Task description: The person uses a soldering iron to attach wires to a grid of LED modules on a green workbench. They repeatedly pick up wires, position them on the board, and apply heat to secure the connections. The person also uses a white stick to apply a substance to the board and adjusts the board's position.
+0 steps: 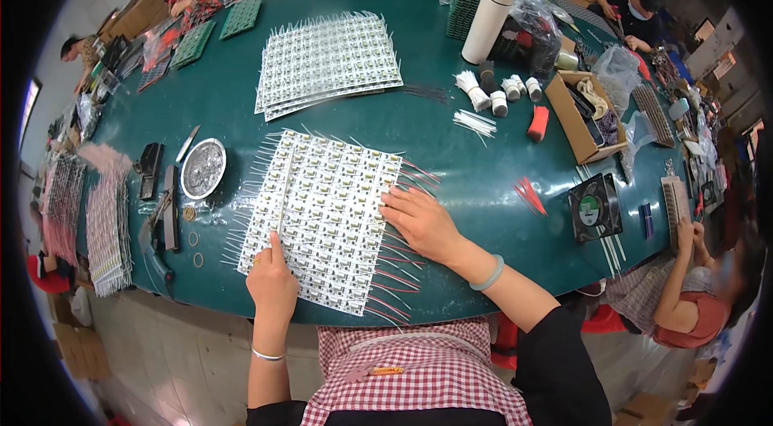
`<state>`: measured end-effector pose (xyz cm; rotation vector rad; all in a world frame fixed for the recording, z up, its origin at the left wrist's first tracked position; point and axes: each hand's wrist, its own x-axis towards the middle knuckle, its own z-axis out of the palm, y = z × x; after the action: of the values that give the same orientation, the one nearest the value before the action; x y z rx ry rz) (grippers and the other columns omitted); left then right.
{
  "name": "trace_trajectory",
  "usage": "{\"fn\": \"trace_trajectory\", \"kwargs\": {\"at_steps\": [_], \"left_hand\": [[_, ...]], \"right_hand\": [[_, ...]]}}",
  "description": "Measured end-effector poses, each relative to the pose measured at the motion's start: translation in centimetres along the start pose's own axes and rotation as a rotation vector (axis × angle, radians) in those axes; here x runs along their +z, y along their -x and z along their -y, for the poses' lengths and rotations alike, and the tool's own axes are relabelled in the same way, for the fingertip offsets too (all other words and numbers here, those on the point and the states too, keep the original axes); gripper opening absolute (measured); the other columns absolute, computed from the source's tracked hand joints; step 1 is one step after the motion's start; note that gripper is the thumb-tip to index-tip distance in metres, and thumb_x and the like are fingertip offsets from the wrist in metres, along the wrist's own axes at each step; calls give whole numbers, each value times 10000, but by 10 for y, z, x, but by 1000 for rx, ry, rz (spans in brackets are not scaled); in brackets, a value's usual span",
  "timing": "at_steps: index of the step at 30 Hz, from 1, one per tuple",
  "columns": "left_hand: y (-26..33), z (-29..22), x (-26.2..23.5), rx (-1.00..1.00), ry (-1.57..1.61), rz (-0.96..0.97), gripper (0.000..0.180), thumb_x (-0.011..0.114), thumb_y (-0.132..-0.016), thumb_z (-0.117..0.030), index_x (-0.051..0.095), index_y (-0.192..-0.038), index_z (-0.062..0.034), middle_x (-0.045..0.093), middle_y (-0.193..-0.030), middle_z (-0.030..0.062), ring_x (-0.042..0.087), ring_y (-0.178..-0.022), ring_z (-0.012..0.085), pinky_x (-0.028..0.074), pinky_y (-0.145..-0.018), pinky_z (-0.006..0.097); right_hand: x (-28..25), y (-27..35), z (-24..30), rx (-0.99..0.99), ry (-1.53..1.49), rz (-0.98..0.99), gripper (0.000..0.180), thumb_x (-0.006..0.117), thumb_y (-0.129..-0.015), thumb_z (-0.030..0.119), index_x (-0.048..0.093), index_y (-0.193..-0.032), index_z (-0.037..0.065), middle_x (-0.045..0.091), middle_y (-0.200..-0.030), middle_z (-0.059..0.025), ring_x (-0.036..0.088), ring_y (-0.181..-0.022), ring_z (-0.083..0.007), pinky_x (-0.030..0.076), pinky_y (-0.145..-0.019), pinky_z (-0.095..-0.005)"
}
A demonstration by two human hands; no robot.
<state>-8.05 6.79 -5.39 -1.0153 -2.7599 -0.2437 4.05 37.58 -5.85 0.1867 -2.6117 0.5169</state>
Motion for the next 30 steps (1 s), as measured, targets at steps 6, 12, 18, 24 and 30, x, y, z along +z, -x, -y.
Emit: {"fn": "trace_trajectory", "kwargs": {"at_steps": [6,12,18,24,30], "left_hand": [[5,22,-8,-165,336,-117,351,594,-934,3,646,-1281,20,671,-948,143,647,-811,291,509,-645,378],[-4,42,-6,-357,423,-190,303,590,-947,16,655,-1241,46,664,-967,155,637,-797,284,481,-653,383],[-1,44,18,-244,95,-219,287,567,-973,-15,660,-1244,10,656,-1017,147,641,-935,341,521,-788,419],[0,41,20,-291,101,-236,283,544,-982,0,662,-1240,3,653,-1029,157,637,-939,345,520,-795,419],[-3,39,20,-306,122,-231,285,545,-980,4,663,-1239,4,657,-1042,155,640,-948,339,520,-801,411]], "right_hand": [[-44,32,-14,235,-72,-193,204,694,-900,96,715,-1091,29,716,-1172,-105,645,-1184,-307,513,-991,-429],[-49,-20,-37,216,51,-262,258,703,-903,66,706,-1158,22,700,-1203,-129,644,-1187,-325,525,-981,-422],[2,-49,-35,194,-29,-25,316,669,-919,113,644,-1215,7,625,-1261,-145,556,-1269,-341,491,-1012,-441],[14,-45,-40,123,88,-56,307,673,-877,75,645,-1171,-10,620,-1256,-153,573,-1207,-343,503,-964,-440],[7,-46,-43,98,43,-145,286,680,-879,95,674,-1157,23,613,-1300,-137,566,-1222,-336,496,-955,-441]]}}
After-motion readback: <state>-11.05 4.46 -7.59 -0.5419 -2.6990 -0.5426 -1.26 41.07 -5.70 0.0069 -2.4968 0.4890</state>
